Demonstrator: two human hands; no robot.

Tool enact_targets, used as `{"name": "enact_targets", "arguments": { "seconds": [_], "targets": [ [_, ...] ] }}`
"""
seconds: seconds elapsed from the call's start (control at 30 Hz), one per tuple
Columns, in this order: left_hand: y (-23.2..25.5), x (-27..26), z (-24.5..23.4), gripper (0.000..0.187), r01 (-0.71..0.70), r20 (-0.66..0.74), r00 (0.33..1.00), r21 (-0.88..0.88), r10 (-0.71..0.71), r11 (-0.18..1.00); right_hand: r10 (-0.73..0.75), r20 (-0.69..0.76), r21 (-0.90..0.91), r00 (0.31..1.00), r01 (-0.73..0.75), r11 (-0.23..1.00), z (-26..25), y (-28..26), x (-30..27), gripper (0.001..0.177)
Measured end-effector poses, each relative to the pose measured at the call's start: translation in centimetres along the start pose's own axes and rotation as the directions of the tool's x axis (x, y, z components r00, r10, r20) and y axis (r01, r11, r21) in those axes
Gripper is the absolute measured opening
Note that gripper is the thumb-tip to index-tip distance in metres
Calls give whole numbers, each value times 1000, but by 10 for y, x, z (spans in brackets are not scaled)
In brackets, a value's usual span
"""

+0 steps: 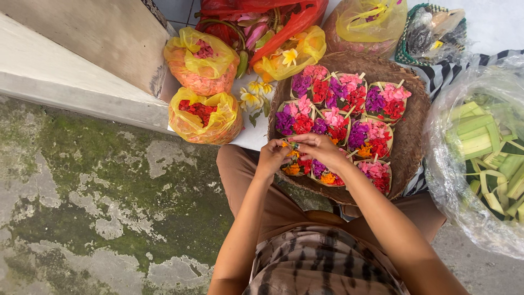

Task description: The person arranges colorful flower petals into small woven containers placed on a tray. They pick petals from plastic bags and place them carefully into each container, creating decorative floral arrangements.

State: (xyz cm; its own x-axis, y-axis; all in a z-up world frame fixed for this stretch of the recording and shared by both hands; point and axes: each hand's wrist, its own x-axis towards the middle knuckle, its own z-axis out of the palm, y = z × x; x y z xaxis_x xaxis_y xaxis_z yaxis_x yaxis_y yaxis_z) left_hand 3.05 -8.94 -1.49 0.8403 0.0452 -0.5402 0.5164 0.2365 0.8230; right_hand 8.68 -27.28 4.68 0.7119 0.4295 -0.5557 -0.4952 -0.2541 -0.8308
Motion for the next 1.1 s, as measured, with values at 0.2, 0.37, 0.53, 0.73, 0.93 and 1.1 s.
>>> {"name": "enact_targets", "arguments": {
  "seconds": [0.2, 0.37, 0.53, 0.73, 0.93, 1.1],
  "targets": [
    [12, 15, 1, 30, -73, -49, 996, -2, 73, 997, -9, -103, -217, 995, -14, 976, -20, -21, 41, 27],
    [18, 13, -14, 29, -126, -155, 980, 9, 126, 992, -200, -32, -605, 979, 141, 784, -29, -9, 88, 27],
    [17, 5, -30, 25, -102, -218, 972, -36, 92, 994, -234, 111, -883, 966, 204, 424, -10, 12, 108, 25],
    [21, 3, -31, 22, -74, -219, 974, -45, 63, 996, -216, 33, -958, 976, 92, 272, -3, 14, 104, 23],
    [20, 5, -24, 24, -77, -193, 979, -62, 64, 995, -266, 133, -958, 955, 193, 211, -7, 13, 98, 18],
    [12, 14, -11, 25, -97, -155, 985, -114, 79, 989, -307, 83, -880, 948, 214, 423, -23, -5, 81, 16]
  ]
}}
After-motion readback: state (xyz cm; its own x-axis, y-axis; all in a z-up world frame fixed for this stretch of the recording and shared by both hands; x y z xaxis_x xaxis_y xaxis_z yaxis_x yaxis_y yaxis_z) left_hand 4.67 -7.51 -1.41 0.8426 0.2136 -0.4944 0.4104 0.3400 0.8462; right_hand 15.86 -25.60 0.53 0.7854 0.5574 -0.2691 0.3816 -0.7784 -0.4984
